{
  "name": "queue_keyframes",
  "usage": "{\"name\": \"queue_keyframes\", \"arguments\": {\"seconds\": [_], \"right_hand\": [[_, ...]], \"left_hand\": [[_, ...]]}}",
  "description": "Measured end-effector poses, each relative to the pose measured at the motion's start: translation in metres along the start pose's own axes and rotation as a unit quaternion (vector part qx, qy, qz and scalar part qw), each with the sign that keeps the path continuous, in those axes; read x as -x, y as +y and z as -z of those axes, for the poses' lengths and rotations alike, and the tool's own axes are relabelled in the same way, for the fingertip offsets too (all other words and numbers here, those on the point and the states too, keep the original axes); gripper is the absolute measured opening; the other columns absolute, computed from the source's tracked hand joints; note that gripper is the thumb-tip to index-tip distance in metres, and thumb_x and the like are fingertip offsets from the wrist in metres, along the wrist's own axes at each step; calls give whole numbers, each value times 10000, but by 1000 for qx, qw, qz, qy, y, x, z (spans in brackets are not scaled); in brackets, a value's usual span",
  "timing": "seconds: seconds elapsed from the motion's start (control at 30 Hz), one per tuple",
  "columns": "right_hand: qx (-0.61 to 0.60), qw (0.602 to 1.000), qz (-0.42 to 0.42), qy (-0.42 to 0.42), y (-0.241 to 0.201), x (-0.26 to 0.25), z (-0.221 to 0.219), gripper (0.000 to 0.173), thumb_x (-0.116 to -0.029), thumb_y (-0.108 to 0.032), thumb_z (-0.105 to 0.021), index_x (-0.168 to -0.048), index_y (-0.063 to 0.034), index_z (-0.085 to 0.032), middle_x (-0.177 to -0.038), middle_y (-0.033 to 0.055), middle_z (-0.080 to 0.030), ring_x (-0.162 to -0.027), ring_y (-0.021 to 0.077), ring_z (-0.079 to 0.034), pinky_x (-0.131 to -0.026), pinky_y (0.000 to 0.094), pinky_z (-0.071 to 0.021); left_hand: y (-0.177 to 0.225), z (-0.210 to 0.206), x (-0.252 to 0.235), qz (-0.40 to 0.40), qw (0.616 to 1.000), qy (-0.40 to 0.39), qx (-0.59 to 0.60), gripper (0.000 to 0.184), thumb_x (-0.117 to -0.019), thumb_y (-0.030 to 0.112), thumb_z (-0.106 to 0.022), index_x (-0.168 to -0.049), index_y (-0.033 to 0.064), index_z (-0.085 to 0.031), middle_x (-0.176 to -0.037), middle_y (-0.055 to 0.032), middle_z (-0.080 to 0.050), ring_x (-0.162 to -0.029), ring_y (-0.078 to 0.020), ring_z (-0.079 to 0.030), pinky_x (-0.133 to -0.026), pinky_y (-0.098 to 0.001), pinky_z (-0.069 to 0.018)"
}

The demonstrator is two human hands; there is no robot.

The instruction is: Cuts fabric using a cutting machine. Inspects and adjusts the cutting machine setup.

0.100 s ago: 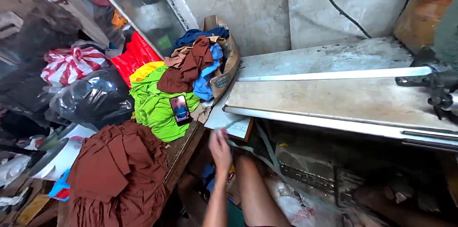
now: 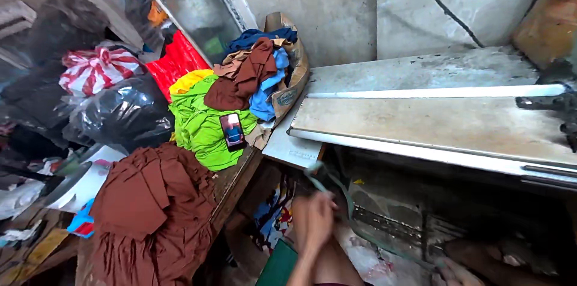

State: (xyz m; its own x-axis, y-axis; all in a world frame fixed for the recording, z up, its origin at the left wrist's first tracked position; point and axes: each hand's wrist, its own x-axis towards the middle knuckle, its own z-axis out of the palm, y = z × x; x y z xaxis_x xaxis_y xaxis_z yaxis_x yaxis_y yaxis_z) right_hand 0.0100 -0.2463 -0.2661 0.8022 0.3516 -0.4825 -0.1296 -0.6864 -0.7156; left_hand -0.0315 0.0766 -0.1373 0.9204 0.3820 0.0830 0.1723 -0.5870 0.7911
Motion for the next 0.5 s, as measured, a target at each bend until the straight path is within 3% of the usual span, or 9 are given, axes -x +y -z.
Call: {"name": "queue_keyframes", "arguments": {"seconds": [0.07,0.13,0.23,0.27,0.37,0.43,0.5], "right_hand": [[-3,999,35,3,-13,1,3,437,-1083,-241,-356,-1372,-6,-585,-1295,309,-618,-1245,457,-581,-1054,654,-418],[-5,996,93,11,-29,8,7,435,-1083,-234,-360,-1350,14,-598,-1287,287,-632,-1236,428,-595,-1071,618,-425],[-5,984,172,54,-57,21,15,417,-1079,-201,-366,-1302,55,-609,-1221,291,-656,-1167,421,-632,-1036,600,-459],[-4,978,193,72,-64,23,19,415,-1075,-196,-368,-1288,62,-614,-1201,287,-664,-1141,411,-646,-1018,589,-478],[-4,966,235,108,-77,23,28,404,-1068,-191,-429,-1322,78,-592,-1252,310,-638,-1167,417,-636,-1031,561,-483],[13,969,226,102,-74,17,34,488,-1048,-241,-525,-1424,70,-509,-1390,343,-533,-1286,457,-549,-1103,563,-430],[31,975,203,84,-61,13,39,531,-1032,-272,-562,-1435,68,-500,-1447,351,-477,-1343,472,-492,-1129,577,-396]], "left_hand": [[-11,-56,22,50,982,-177,42,334,-1085,213,-473,-1258,1,-664,-1016,-125,-744,-878,-203,-722,-859,-413,-594],[-19,-109,29,49,948,-312,44,381,-1043,229,-573,-1336,-11,-609,-1123,-214,-711,-1005,-317,-704,-952,-513,-548],[-11,-163,26,7,908,-415,57,516,-940,176,-732,-1377,-43,-564,-1192,-261,-673,-1106,-375,-656,-1014,-549,-499],[-9,-175,22,-4,903,-424,72,473,-937,129,-725,-1347,-64,-587,-1239,-272,-657,-1170,-382,-635,-1056,-547,-479],[-6,-179,2,22,919,-371,129,328,-961,-39,-566,-1277,-113,-618,-1236,-304,-645,-1159,-393,-632,-1027,-541,-488],[-10,-145,-22,74,945,-282,148,323,-981,-42,-527,-1290,-89,-610,-1240,-283,-644,-1112,-354,-646,-972,-512,-516],[-33,-86,-48,122,967,-156,160,311,-1007,10,-524,-1297,-59,-610,-1236,-237,-658,-1090,-292,-661,-962,-470,-535]]}}
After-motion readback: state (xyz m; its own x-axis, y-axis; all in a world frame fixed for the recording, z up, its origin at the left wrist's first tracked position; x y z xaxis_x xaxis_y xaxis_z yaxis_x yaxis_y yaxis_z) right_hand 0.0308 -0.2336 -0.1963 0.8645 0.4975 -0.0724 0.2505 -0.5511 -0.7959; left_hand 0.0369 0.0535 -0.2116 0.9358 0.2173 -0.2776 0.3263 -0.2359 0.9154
